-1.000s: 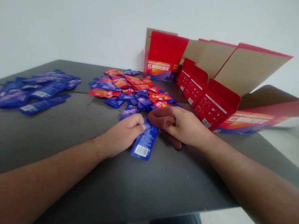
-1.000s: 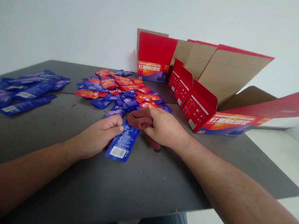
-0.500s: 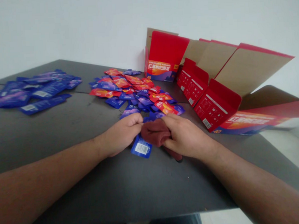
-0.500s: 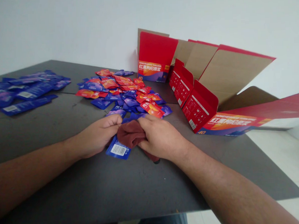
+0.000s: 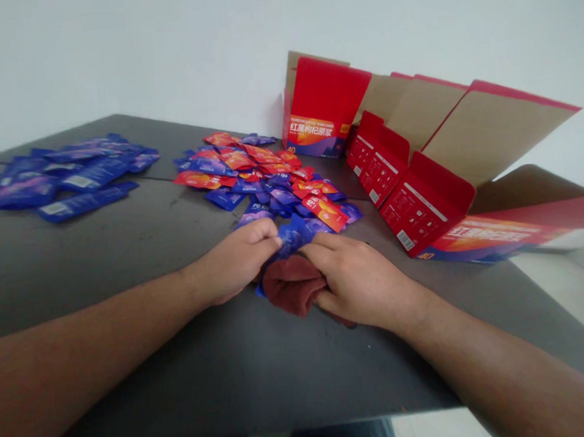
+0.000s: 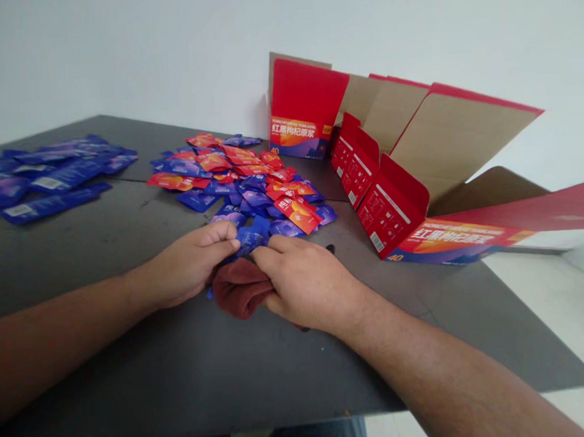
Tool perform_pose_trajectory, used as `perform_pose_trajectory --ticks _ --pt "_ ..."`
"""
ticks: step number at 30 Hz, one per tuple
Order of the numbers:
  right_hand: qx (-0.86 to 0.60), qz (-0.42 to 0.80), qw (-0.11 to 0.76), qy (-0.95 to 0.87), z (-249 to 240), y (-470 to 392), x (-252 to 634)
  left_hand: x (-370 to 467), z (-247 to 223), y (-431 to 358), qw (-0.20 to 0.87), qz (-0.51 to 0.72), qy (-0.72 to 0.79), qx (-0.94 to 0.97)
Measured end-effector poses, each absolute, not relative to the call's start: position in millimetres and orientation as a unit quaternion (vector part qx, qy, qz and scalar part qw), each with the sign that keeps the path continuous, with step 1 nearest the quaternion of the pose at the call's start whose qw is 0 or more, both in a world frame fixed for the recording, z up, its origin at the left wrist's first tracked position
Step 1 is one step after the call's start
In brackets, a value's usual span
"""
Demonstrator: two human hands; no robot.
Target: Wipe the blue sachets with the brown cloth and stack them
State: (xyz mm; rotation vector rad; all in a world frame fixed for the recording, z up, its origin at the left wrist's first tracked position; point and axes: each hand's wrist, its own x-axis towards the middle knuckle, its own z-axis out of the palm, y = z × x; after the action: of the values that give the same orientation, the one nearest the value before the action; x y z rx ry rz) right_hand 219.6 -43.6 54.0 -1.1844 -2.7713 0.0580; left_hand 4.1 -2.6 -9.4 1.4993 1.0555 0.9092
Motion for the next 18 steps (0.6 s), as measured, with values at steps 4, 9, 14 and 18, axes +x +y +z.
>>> perform_pose_trajectory --ticks 4,9,14,18 --pt "-0.438 -0.003 0.095 -0.894 54 -42 220 3 -11 -2 0.526 0.369 0.444 0.625" --pt "-0.369 0.032 0.071 -0.926 53 -50 212 3 -3 -3 0.477 0.363 0.454 0.659" --pt "-0.339 0.065 0.05 -0.937 56 -52 213 4 -1 -4 0.464 0.36 0.459 0.666" --pt "-0.376 0.049 0.058 -0.924 57 -41 223 4 -7 -3 0.504 0.373 0.442 0.642"
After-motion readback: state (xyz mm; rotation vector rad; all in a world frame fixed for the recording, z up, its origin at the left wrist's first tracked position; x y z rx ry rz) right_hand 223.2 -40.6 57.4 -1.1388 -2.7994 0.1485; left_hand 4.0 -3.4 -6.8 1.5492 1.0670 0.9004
